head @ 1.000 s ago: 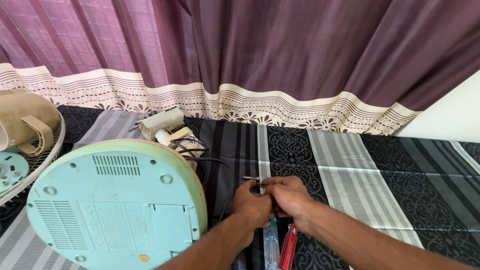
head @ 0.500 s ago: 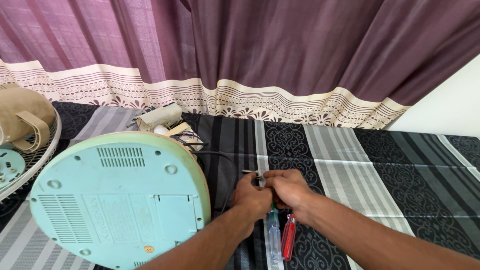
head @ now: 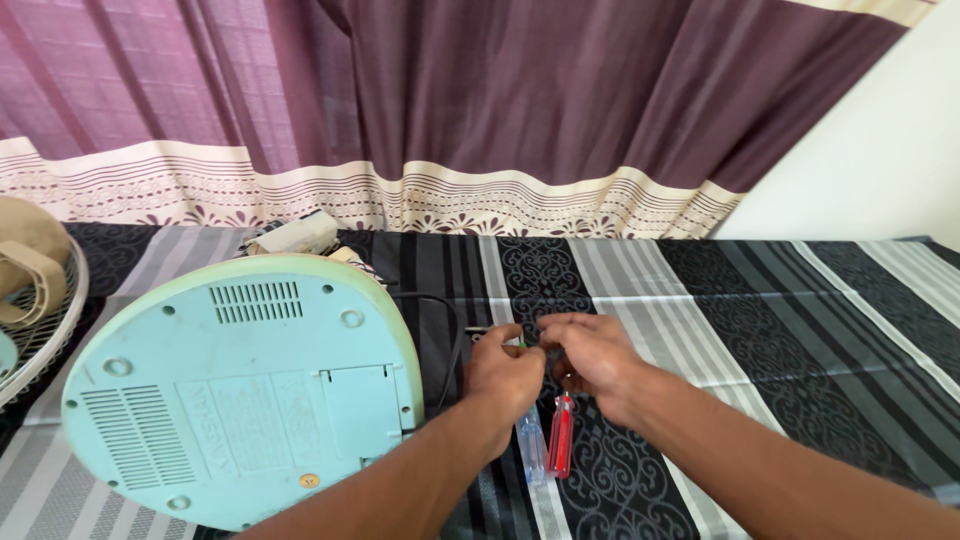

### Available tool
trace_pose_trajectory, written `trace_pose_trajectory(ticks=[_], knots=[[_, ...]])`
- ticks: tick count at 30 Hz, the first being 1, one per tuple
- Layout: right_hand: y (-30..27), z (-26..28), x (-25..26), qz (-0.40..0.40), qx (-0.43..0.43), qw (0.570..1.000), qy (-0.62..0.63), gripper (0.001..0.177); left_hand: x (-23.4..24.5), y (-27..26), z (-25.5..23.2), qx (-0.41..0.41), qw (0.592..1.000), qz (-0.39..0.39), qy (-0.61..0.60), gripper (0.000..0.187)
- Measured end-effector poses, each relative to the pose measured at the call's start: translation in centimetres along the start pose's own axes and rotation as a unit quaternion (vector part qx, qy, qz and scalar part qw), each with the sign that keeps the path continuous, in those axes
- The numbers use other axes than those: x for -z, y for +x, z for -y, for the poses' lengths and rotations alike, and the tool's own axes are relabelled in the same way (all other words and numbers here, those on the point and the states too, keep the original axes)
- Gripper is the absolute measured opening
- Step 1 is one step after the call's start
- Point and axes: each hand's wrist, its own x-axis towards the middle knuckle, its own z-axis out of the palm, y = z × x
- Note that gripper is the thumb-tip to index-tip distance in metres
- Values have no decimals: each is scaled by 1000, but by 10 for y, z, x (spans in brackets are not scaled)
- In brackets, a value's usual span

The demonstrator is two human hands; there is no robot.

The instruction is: The person uses a screwdriver to remove screws from the back cover of a light blue electric fan. They unscrew multiple fasteners, set them aside, and detach the rear housing, exposing internal wiring and components.

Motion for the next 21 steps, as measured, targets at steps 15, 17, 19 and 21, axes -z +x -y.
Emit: trace_pose_trajectory(ticks=[15,17,19,21], knots=[[-27,-49,33,-70,-180,978,72,43,-18,-11,24,-27,986,150,-61,42],[-31,-52,30,-70,-184,978,70,46,-18,-13,24,-9,989,141,-39,40],[-36,-53,27,-69,-184,979,64,46,-18,-15,22,5,990,138,-22,41],[-41,-52,25,-66,-179,980,52,44,-18,-15,21,14,990,142,-13,43]])
